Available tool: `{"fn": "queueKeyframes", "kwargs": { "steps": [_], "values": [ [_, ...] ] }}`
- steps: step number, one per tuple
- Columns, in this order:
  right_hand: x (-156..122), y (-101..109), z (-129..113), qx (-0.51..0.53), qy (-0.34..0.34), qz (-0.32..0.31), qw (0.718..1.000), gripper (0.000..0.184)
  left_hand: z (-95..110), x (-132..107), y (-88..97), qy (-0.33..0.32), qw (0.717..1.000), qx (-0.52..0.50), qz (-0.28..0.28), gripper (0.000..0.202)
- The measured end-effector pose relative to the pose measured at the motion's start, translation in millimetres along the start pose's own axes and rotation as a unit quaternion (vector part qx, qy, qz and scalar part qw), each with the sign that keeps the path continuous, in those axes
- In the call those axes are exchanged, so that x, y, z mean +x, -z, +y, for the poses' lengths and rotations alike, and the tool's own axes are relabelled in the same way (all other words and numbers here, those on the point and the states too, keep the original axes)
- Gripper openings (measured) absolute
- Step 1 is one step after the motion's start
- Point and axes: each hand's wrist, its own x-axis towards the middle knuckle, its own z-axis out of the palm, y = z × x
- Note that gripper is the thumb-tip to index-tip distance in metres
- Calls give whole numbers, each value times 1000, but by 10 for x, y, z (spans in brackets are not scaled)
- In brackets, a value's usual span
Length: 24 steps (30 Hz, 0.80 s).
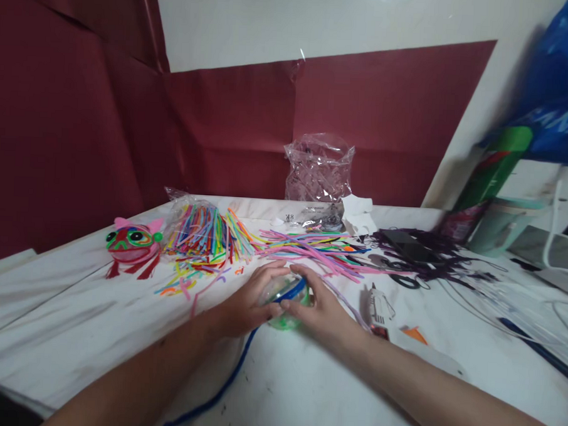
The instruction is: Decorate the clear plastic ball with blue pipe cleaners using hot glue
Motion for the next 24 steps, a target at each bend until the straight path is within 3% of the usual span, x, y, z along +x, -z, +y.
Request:
{"fn": "queueKeyframes", "kwargs": {
  "steps": [5, 11, 13, 18, 21, 24],
  "values": [
    [18, -11, 35, 51, 0, -26, 998, 49, 61, -3, 8, 26, 1000, -14, -4, 65],
    [97, 74, 108, 164, -55, -24, 985, 45, -84, 36, 51, 82, 968, -235, 35, 60],
    [114, 100, 112, 193, -84, -28, 977, 44, -125, 39, 38, 77, 961, -262, 35, 63],
    [117, 127, 123, 218, -95, -31, 971, 43, -74, 2, 25, 39, 988, -144, 33, 69],
    [111, 118, 140, 220, -97, -27, 970, 43, -2, -2, -18, 51, 992, -110, 42, 78],
    [114, 107, 150, 224, -103, -18, 969, 41, 57, 16, -120, 46, 991, -82, 95, 84]
  ]
}}
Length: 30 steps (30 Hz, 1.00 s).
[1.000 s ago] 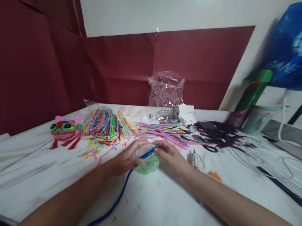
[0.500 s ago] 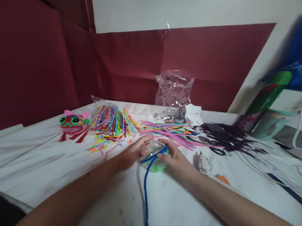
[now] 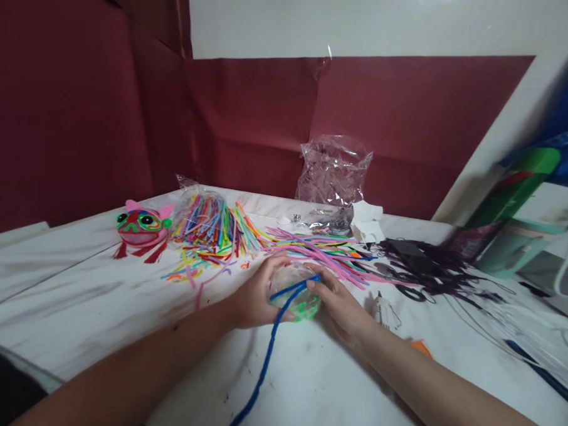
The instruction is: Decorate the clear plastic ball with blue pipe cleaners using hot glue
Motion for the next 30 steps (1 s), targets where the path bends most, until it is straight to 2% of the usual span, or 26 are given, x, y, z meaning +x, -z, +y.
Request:
{"fn": "queueKeyframes", "kwargs": {
  "steps": [2, 4, 7, 9, 10, 14, 19, 24, 30],
  "values": [
    [7, -1, 2, 6, -5, 14, 1000, 38, 15, -5, -78, -26, 998, 27, 45, 81],
    [16, 3, 4, 9, -5, 27, 1000, 37, 26, -8, -121, -42, 995, 64, 66, 72],
    [25, 11, 10, 6, 5, 33, 999, 36, 39, 8, -72, -53, 992, 99, 53, 45],
    [28, 13, 16, 4, 6, 29, 1000, 35, 47, 31, 21, -49, 995, 81, 28, 25],
    [28, 13, 18, 5, 4, 26, 1000, 35, 52, 42, 70, -39, 997, 62, 14, 22],
    [32, 16, 33, 8, -2, 27, 1000, 36, 108, 55, 144, 19, 999, 9, -25, 40],
    [44, 31, 54, 7, -3, 16, 1000, 37, 208, 45, 26, 41, 996, 82, 16, 23],
    [39, 25, 37, 2, -1, 23, 1000, 38, 166, 50, 61, 45, 998, 31, 23, 19],
    [12, 2, -11, -5, 0, 12, 1000, 39, 104, 53, 79, 53, 997, 31, 42, 17]
  ]
}}
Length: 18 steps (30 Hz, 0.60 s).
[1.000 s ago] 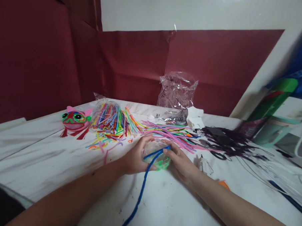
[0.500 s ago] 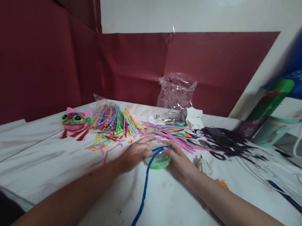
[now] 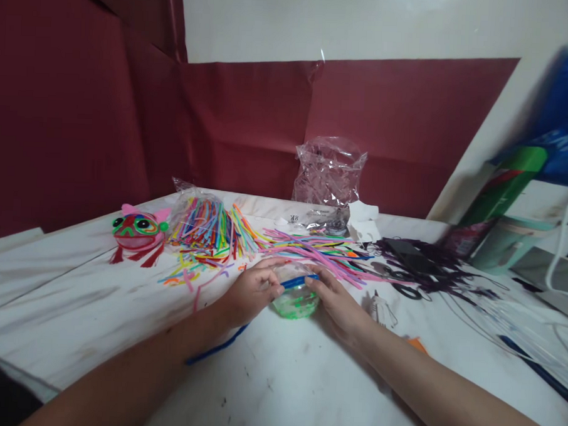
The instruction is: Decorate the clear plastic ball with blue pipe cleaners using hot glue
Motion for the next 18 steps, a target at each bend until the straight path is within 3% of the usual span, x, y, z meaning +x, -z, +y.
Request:
{"fn": "queueKeyframes", "kwargs": {
  "steps": [9, 18],
  "values": [
    [-5, 8, -10, -17, 6, -3, 1000, 36, 11, 18, -35, 10, 999, 10, 30, 18],
    [-26, -9, -2, -30, 24, 8, 999, 41, -24, -12, -60, -28, 999, 19, 23, 18]
  ]
}}
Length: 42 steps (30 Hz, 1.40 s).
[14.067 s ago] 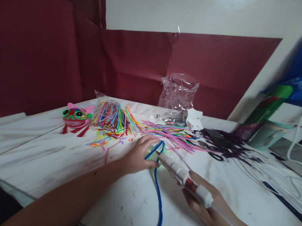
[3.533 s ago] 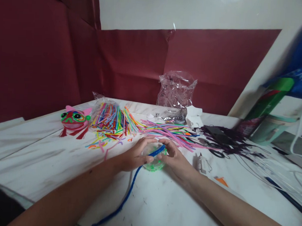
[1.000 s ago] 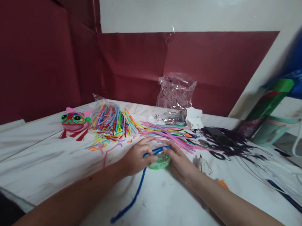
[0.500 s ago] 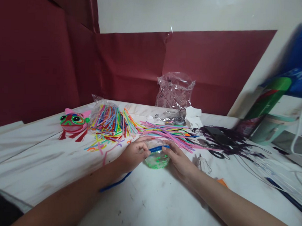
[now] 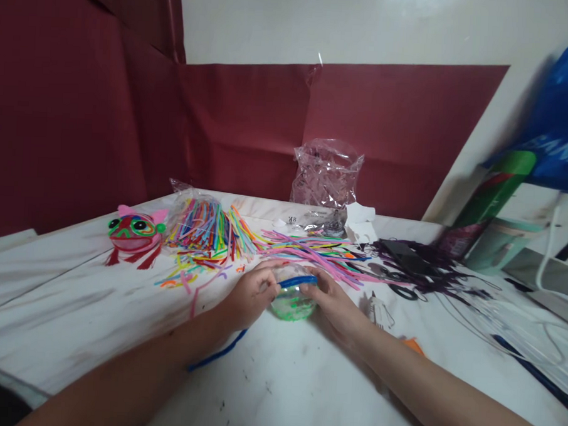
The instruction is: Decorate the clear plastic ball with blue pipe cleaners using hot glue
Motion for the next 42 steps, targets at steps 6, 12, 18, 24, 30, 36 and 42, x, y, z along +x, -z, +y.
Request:
{"fn": "queueKeyframes", "kwargs": {
  "steps": [6, 12, 18, 24, 30, 36, 42],
  "values": [
    [-17, -10, -48, -29, 9, -11, 999, 42, 14, -5, -21, -1, 1000, 9, 13, 18],
    [7, -35, -24, -70, 41, 32, 996, 41, -22, -26, -103, -5, 1000, 2, 18, 15],
    [21, -11, 82, -68, 56, 47, 995, 40, -56, -18, -136, -13, 1000, -22, 10, 15],
    [-7, -2, 21, -37, 35, 47, 998, 31, -52, -14, -133, 1, 1000, -25, 16, 15],
    [13, -31, -97, -105, 15, 54, 993, 31, -26, -36, -164, -8, 1000, -6, 26, 14],
    [16, -53, -82, -141, 39, 92, 985, 41, 11, -32, -147, -4, 1000, -27, -4, 12],
    [40, 41, -42, -60, 20, 54, 997, 35, -18, 27, -23, 86, 982, -168, -12, 16]
  ]
}}
